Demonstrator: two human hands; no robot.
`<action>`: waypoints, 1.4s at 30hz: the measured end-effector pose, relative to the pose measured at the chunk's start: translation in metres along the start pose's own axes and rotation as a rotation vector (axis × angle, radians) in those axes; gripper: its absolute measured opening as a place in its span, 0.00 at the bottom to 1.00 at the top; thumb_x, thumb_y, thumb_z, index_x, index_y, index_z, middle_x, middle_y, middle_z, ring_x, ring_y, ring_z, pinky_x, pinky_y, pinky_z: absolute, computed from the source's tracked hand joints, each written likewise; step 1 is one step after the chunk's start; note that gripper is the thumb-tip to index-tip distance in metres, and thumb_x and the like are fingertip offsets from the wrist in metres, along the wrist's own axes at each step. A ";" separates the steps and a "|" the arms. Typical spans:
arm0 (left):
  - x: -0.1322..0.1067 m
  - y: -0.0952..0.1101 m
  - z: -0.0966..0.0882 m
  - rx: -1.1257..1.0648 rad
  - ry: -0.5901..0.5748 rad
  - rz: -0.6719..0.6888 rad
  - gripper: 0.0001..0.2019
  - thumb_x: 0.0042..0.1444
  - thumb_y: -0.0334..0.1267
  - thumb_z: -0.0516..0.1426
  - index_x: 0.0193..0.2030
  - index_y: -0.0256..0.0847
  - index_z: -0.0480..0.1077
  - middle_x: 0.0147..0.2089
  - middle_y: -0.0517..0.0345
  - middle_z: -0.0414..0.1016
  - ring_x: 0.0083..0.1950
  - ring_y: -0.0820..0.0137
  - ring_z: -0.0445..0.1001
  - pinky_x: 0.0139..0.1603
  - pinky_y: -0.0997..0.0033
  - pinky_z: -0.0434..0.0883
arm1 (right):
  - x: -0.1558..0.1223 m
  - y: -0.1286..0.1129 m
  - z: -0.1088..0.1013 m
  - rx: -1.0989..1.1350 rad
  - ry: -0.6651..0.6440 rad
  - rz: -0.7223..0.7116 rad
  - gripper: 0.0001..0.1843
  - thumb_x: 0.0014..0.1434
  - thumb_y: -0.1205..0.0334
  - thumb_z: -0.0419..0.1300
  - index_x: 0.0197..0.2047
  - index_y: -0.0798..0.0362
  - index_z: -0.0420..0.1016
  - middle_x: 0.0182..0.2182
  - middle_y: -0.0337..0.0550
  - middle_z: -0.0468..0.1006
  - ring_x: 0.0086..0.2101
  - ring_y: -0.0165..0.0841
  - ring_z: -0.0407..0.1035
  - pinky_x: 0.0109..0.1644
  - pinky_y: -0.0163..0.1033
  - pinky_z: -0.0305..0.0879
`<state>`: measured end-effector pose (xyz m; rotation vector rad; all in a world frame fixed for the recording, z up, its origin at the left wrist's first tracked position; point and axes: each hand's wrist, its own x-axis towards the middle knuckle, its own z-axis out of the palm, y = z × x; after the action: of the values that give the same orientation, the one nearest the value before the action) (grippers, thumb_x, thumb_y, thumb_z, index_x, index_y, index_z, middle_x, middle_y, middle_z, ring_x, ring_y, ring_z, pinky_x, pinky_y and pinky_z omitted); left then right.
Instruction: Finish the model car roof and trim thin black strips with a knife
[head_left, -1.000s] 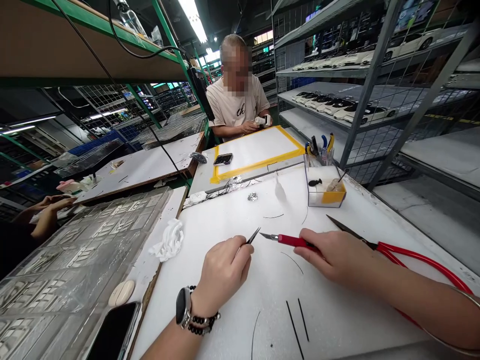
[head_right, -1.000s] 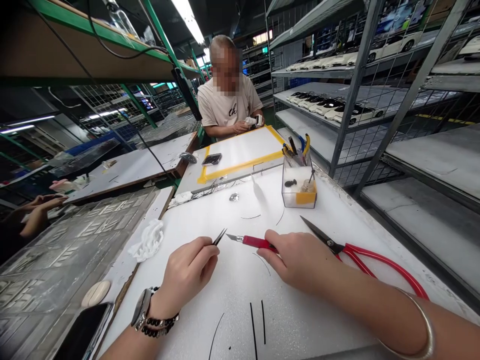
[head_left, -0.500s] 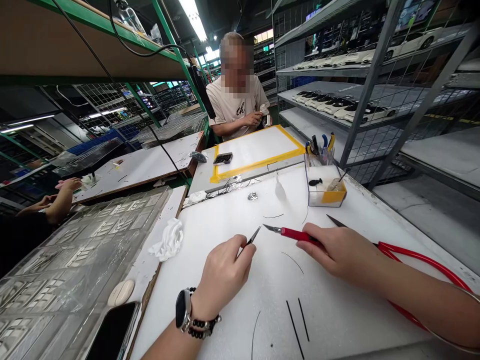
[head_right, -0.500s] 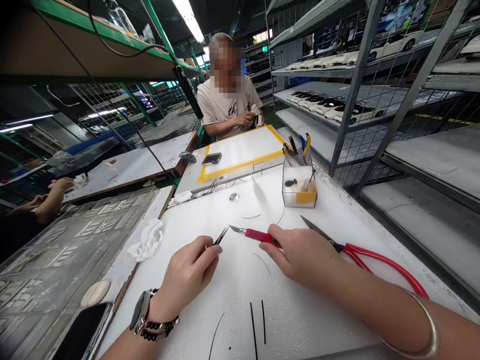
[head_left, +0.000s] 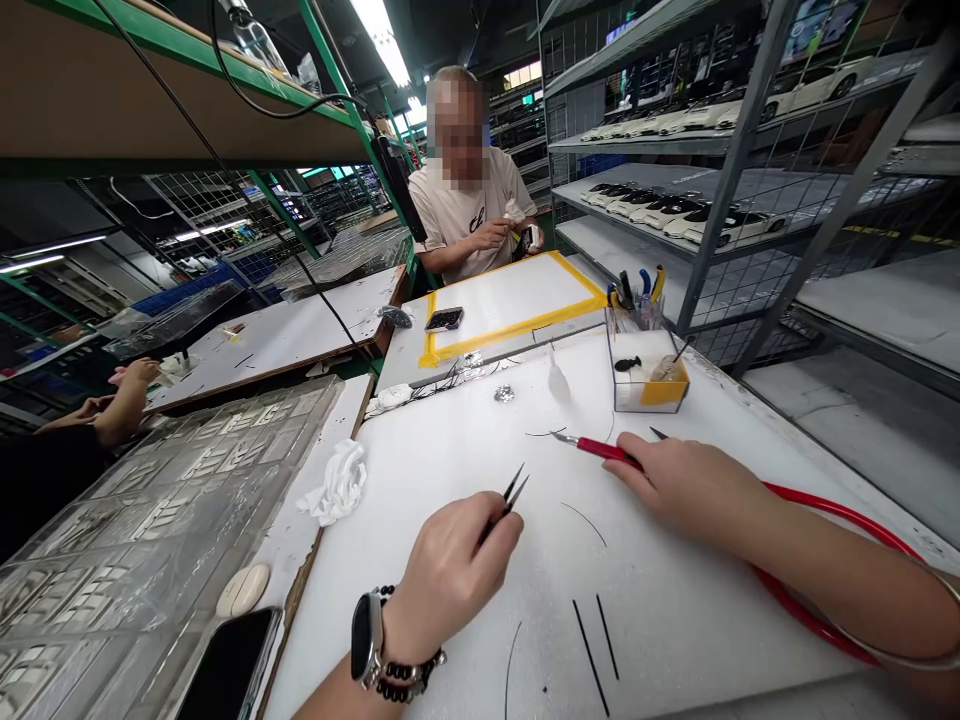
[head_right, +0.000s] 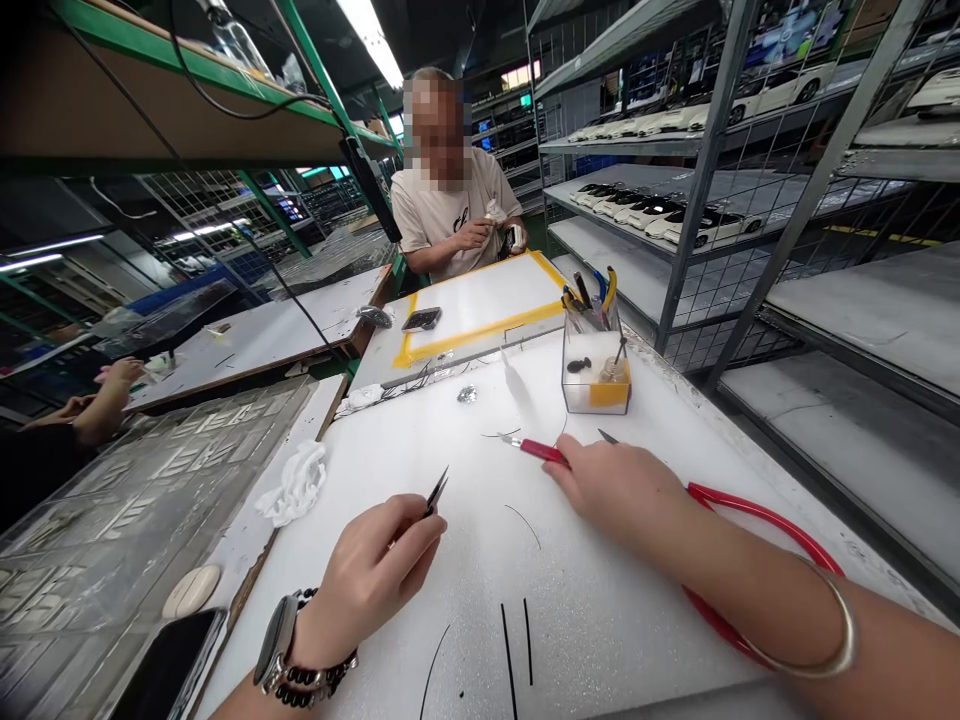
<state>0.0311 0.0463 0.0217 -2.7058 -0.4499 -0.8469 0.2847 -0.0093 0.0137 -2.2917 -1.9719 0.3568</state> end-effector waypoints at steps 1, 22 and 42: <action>0.000 0.000 -0.001 -0.004 0.007 -0.003 0.09 0.54 0.20 0.51 0.38 0.36 0.66 0.31 0.53 0.67 0.28 0.73 0.63 0.24 0.74 0.62 | 0.001 0.001 -0.001 0.007 0.007 0.017 0.19 0.65 0.48 0.40 0.36 0.51 0.64 0.22 0.43 0.72 0.23 0.38 0.68 0.21 0.35 0.47; 0.001 -0.006 0.005 -0.175 -0.001 -0.081 0.09 0.54 0.20 0.51 0.37 0.38 0.65 0.31 0.56 0.66 0.29 0.73 0.62 0.26 0.73 0.61 | -0.010 -0.008 -0.005 0.246 0.045 -0.135 0.18 0.66 0.48 0.40 0.35 0.51 0.61 0.21 0.38 0.69 0.22 0.33 0.63 0.24 0.34 0.49; 0.013 -0.006 0.001 -1.735 0.021 -0.935 0.12 0.54 0.33 0.59 0.32 0.40 0.56 0.29 0.65 0.57 0.26 0.80 0.59 0.28 0.76 0.61 | -0.010 -0.005 -0.002 0.336 0.050 -0.199 0.19 0.65 0.46 0.40 0.35 0.50 0.61 0.21 0.36 0.68 0.22 0.31 0.61 0.25 0.35 0.49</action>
<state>0.0395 0.0550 0.0295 -3.8097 -1.6546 -2.3326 0.2792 -0.0184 0.0177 -1.8666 -1.9229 0.5569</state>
